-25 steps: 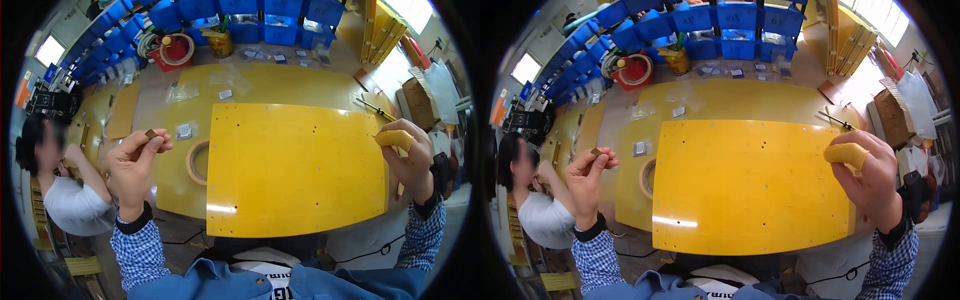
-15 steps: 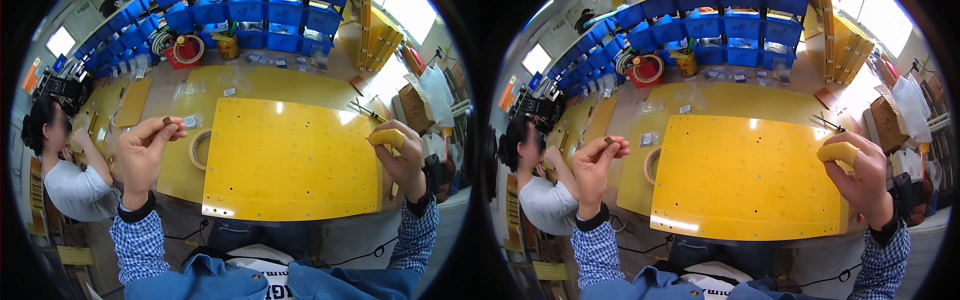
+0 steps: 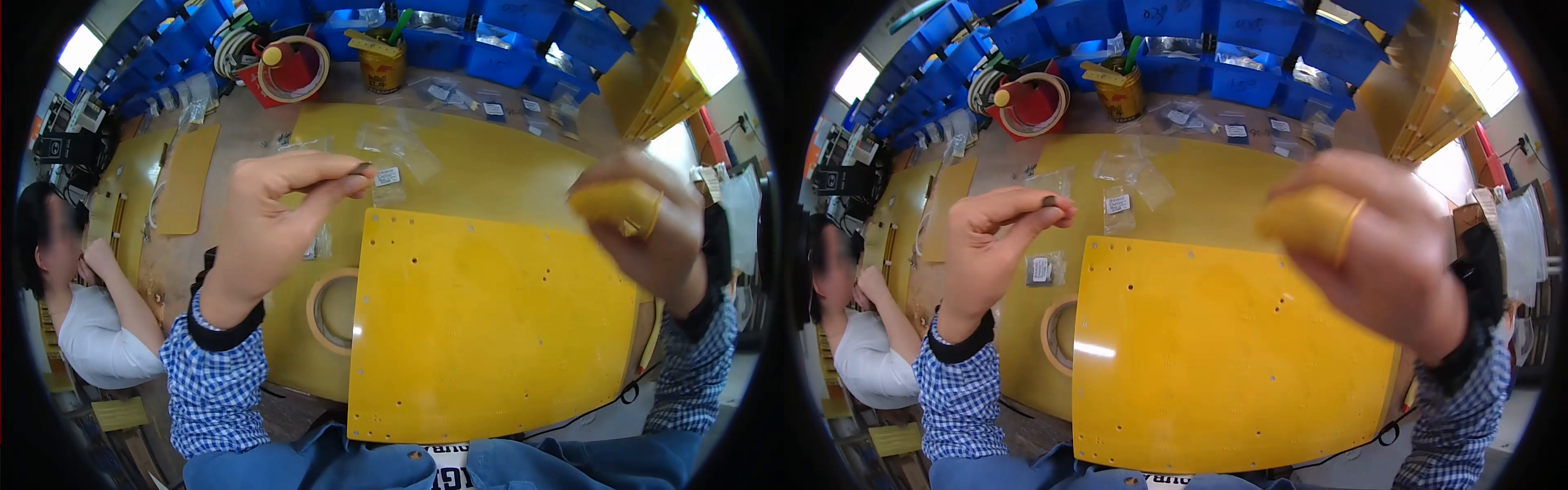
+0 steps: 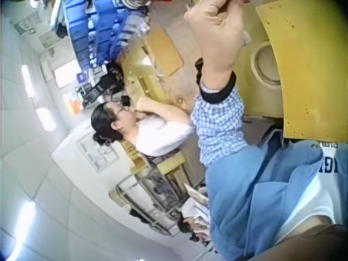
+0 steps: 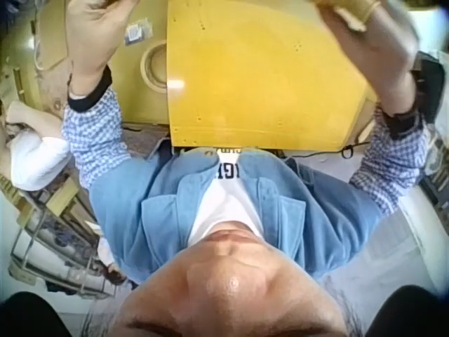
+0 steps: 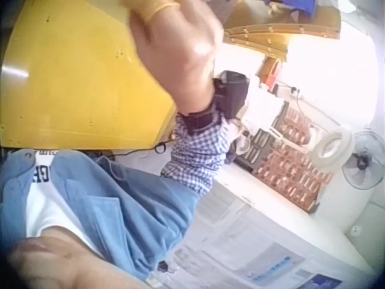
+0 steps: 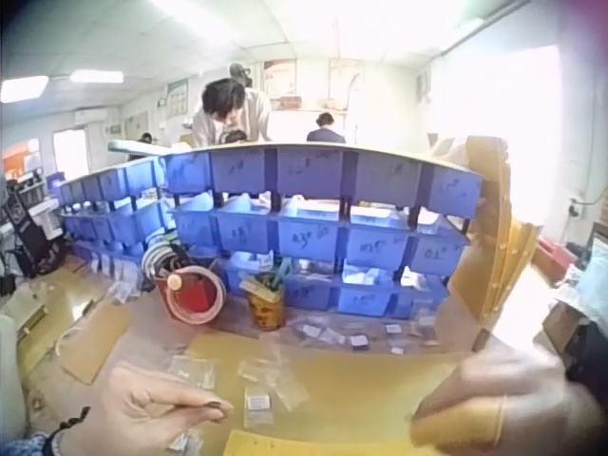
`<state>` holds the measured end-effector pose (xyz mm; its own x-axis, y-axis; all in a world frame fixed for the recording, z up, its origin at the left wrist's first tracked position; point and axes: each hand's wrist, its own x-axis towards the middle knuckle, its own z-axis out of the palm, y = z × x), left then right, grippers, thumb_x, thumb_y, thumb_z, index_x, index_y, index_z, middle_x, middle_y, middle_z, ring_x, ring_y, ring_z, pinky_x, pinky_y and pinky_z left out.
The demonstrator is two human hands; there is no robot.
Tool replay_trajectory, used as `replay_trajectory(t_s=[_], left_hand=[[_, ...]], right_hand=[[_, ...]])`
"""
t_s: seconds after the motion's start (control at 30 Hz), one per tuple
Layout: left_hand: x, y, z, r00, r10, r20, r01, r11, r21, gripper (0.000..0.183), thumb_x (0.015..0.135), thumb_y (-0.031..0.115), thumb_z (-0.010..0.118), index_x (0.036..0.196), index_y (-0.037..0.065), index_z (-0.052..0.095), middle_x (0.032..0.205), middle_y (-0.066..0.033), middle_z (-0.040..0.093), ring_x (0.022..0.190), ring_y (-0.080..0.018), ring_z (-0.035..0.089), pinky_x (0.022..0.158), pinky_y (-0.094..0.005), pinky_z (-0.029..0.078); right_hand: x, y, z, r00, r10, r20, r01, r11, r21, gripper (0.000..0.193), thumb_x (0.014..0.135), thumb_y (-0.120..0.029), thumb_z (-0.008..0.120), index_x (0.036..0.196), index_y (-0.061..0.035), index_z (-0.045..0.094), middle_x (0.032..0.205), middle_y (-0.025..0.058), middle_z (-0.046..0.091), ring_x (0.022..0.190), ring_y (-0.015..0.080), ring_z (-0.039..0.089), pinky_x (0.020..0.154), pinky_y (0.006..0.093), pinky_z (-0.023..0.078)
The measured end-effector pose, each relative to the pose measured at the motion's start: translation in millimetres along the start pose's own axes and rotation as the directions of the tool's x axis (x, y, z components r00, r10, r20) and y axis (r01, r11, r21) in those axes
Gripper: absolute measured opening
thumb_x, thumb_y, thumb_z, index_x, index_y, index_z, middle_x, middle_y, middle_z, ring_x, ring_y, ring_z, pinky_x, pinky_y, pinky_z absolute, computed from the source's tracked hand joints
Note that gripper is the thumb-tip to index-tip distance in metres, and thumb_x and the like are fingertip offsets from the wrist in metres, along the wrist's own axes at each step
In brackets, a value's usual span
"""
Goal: The person uses a screwdriver to press into holes on a yellow board, turns the board over, and then removes a metal component from a small plastic bag to press it into the board by hand.
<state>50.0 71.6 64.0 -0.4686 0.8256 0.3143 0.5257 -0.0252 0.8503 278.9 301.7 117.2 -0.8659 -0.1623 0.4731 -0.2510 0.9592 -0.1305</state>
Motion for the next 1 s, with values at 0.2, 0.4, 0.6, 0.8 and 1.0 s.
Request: replay_trajectory(t_s=[0.2,0.4,0.6,0.8,1.0], left_hand=[[12,-39,26,0.997,-0.051,0.049,0.054,0.996,-0.065,0.015,0.084,-0.001,0.066,0.097,-0.006,0.071,0.089,-0.0158,0.073,0.078,-0.0190,0.070,0.069,-0.0278,0.053],[6,-45,31,0.992,-0.089,0.090,0.097,0.992,-0.082,0.013,0.083,-0.009,0.063,0.091,-0.005,0.073,0.084,-0.0132,0.072,0.075,-0.0178,0.070,0.068,-0.0258,0.053],[-5,-51,30,1.000,-0.004,0.029,0.005,0.998,-0.065,0.012,0.081,-0.009,0.065,0.090,-0.004,0.072,0.080,-0.0133,0.071,0.070,-0.0186,0.068,0.062,-0.0257,0.050],[-8,-53,27,1.000,0.006,0.017,-0.005,1.000,-0.030,0.014,0.078,-0.009,0.068,0.090,-0.003,0.073,0.078,-0.0127,0.071,0.069,-0.0191,0.067,0.060,-0.0264,0.049],[-9,-56,22,0.998,0.052,0.028,-0.051,0.998,-0.027,0.019,0.076,-0.011,0.067,0.092,-0.003,0.073,0.079,-0.0131,0.071,0.068,-0.0187,0.067,0.059,-0.0257,0.049]], right_hand=[[6,-18,77,0.980,-0.198,0.000,0.179,0.887,0.425,0.014,0.079,-0.010,0.063,0.087,0.0001,0.067,0.089,0.0134,0.069,0.073,0.0244,0.069,0.062,0.0332,0.055],[6,-32,104,0.955,-0.296,-0.025,0.286,0.894,0.344,0.015,0.080,-0.011,0.058,0.084,0.0004,0.067,0.091,0.0141,0.070,0.073,0.0218,0.070,0.065,0.0281,0.056],[9,-42,98,0.996,0.001,0.091,-0.046,0.864,0.502,0.011,0.082,-0.009,0.063,0.086,-0.0063,0.072,0.094,0.0094,0.072,0.077,0.0186,0.069,0.067,0.0266,0.056],[19,-43,101,0.983,-0.166,0.074,0.133,0.933,0.334,0.010,0.080,-0.009,0.061,0.084,-0.0101,0.070,0.089,0.0033,0.072,0.074,0.0136,0.068,0.070,0.0222,0.052],[23,-45,107,0.966,-0.251,0.068,0.228,0.944,0.237,0.009,0.078,-0.010,0.060,0.081,-0.0133,0.068,0.087,0.0008,0.071,0.073,0.0115,0.067,0.068,0.0208,0.050]])
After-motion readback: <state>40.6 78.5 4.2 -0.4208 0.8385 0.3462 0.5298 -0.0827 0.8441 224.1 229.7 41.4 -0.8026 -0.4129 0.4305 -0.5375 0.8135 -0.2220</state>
